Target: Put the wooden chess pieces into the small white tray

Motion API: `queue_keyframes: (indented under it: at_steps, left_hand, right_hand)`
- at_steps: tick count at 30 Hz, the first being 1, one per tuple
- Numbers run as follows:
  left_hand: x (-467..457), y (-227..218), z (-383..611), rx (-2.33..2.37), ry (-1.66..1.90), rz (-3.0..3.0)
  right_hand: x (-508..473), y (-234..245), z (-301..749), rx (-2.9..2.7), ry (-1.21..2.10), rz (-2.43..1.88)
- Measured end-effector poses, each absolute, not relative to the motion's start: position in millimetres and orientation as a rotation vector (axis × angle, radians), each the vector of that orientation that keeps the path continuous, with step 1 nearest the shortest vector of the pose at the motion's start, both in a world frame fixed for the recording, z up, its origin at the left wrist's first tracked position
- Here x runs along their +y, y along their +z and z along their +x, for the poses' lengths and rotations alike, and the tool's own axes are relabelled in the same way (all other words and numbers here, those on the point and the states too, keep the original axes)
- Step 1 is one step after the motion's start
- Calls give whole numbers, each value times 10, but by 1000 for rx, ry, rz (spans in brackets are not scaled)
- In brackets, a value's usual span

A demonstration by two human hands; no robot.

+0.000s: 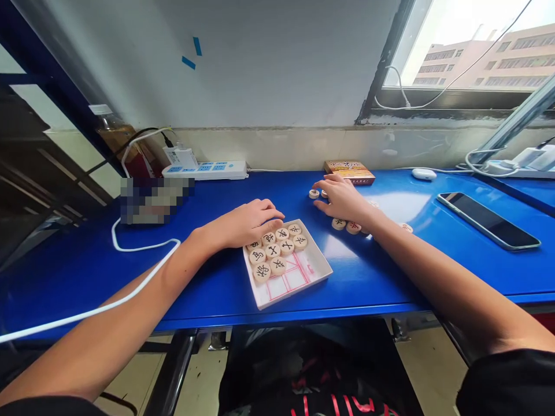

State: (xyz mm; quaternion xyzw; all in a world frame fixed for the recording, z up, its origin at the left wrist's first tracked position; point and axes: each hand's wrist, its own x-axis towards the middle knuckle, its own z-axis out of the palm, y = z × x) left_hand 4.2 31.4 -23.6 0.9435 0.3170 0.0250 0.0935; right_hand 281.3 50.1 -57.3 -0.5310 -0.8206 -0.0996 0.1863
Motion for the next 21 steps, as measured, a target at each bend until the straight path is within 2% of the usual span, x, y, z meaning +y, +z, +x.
queue_keyframes:
  at_steps: [21]
  left_hand:
    - [288,-206,55,942,60,2792]
  right_hand:
    - [420,-553,2662,-2272,-149,-1460]
